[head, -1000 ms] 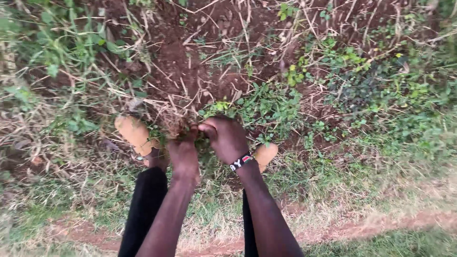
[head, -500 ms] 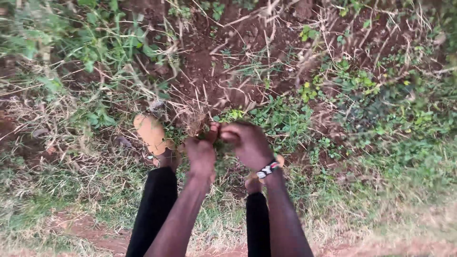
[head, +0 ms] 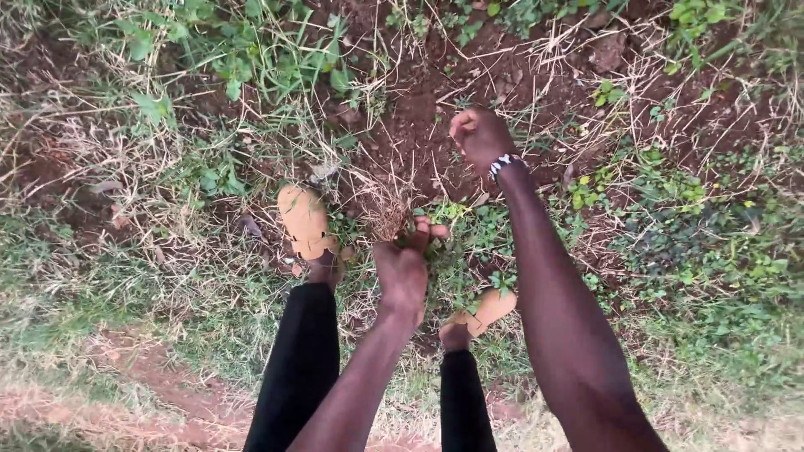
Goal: Pulling weeds and clearing small plants from a soil patch by hand.
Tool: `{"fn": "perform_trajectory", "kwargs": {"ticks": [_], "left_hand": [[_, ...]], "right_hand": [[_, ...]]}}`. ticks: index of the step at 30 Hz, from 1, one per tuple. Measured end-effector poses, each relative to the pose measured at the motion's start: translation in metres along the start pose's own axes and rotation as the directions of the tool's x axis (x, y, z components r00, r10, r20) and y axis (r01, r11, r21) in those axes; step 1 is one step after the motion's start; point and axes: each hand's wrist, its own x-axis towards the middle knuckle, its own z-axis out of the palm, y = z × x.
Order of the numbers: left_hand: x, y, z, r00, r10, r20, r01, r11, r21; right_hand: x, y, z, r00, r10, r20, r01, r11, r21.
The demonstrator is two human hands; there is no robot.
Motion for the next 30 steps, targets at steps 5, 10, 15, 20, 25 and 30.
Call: {"fn": "perform_trajectory", "kwargs": {"ticks": [5,10,15,20,25,30], "left_hand": [[-0.001,0.005,-0.003,0.998,-0.059,0.000,0.059,0.998,-0.010],[0.016,-0.021,0.004,0.984,0.047,0.174,0.101,0.654,-0.750],[0.020,-0.025,0.017,0.973,0.185,0.136,-0.079,0.826,-0.559],[0.001,0.001,0.010,0.995,0.024,0.095,0.007,0.951,-0.310],[-0.003,0.002,0.013,0.988,-0.101,0.116,0.117,0.983,-0.142],[0.012,-0.017,0.011,0.993,-0.066,0.101,0.084,0.979,-0.188]], "right_hand": [[0.028,-0.005,0.016,0.984,0.142,-0.108,-0.169,0.937,-0.305],[0.022,-0.002,0.026,0.950,0.249,-0.189,-0.312,0.741,-0.594],[0.052,0.078,0.008,0.991,0.092,-0.101,-0.137,0.658,-0.741],[0.117,0.128,0.017,0.997,-0.043,-0.058,-0.024,0.558,-0.830],[0.103,0.095,0.002,0.961,0.266,0.079,-0.141,0.712,-0.688],[0.123,0.132,0.015,0.973,0.219,0.072,-0.116,0.734,-0.670]]}}
